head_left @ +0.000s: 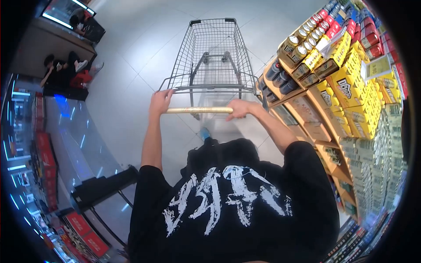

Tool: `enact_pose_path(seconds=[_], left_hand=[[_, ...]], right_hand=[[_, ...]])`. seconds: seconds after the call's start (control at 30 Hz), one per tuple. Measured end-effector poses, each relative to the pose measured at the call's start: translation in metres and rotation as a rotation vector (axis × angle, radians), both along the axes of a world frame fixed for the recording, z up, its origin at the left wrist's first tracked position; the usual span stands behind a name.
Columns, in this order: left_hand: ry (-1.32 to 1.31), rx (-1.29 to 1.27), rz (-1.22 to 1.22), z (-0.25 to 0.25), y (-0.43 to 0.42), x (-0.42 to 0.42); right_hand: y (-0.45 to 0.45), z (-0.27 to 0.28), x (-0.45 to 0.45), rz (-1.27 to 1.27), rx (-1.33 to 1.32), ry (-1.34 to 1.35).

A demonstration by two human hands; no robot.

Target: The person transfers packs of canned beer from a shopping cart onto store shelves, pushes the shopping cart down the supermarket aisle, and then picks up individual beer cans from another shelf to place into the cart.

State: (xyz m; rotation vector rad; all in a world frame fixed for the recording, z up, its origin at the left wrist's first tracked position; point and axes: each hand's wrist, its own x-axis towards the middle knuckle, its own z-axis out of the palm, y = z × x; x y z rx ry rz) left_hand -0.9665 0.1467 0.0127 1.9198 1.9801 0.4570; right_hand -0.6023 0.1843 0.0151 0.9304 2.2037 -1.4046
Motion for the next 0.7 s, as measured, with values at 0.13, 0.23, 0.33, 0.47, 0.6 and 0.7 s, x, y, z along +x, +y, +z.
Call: enact_pose_path(seconds=[0.13,0.23,0.33,0.47,0.6,0.7], left_hand=[[-0.008,0.116,0.014,0.002,0.054,-0.035],[-0.069,-0.102,0.07,0.001,0.098,-0.05],[-0.053,-0.119,0.022,-0.004,0.143,-0.061],[-0.039,-0.037,-0.04,-0.004,0.202,-0.062],[0.004,-0.129,-0.105,0.008,0.267,-0.051],[0.063,-0.213,-0.174,0.006,0.315,-0.043]], right_hand=[[0.018,-0.002,-0.034,-0.15,0.066,0.007],[0.026,-0.004,-0.053,-0.225,0.276,-0.018],[0.037,-0.006,-0.066,-0.307,0.55,-0.068],[0.068,-0.001,-0.083,-0.435,0.575,-0.187],[0.11,0.008,-0.081,-0.496,0.586,-0.212],[0.143,0.009,-0.076,-0.547,0.615,-0.192]])
